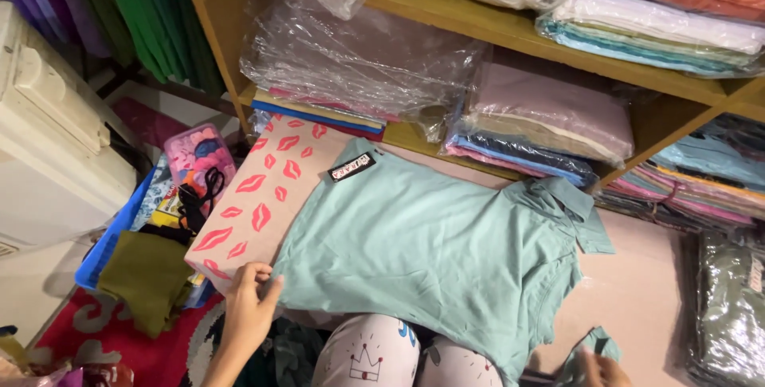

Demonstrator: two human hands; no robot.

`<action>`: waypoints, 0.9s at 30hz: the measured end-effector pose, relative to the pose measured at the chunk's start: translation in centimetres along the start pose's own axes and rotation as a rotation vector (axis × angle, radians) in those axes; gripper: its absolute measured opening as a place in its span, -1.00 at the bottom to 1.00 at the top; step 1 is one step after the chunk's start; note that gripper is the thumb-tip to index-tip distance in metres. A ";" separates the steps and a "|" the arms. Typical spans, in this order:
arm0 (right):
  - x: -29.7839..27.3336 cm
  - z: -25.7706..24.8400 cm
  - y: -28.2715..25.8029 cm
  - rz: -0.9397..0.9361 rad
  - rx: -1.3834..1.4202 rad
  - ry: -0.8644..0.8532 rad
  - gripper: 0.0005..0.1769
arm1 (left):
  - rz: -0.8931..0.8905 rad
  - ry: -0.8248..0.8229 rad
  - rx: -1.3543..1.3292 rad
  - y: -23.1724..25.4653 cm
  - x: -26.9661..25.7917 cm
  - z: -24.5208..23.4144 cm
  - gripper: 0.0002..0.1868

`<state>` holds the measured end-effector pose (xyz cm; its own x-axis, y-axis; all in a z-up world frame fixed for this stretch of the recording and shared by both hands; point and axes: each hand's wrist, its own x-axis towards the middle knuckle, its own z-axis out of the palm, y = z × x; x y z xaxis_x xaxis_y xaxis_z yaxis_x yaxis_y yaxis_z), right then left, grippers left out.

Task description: Folding a light blue garment and placing it into a clear plastic bag for storage.

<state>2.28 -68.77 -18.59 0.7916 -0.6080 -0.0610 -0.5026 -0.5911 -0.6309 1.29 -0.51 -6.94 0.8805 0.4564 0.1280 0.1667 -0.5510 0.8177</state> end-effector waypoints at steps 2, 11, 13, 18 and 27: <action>-2.9 1.8 -4.6 -0.182 -0.219 0.233 -0.43 | -0.059 0.015 0.024 -0.8 0.0 1.0 -0.59; -5.5 4.7 -10.5 -0.222 -0.179 0.414 -0.69 | -0.158 -0.066 0.268 -0.4 1.0 0.7 -0.50; -2.5 6.0 -6.3 -0.255 0.013 0.496 -0.74 | -0.174 -0.083 0.268 0.2 1.3 0.2 -0.47; 4.8 7.9 3.2 -0.243 0.480 0.435 -0.59 | -0.257 -0.211 0.327 1.7 1.9 -0.5 -0.63; -2.9 -0.3 -10.8 0.038 -0.017 0.058 -0.37 | -0.137 -0.076 -0.016 0.9 2.5 0.0 -0.67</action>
<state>5.27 -60.81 -11.36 0.7502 -0.6601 -0.0393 -0.5385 -0.5754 -0.6156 3.64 0.14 -5.89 0.8810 0.4724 -0.0277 0.2811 -0.4753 0.8337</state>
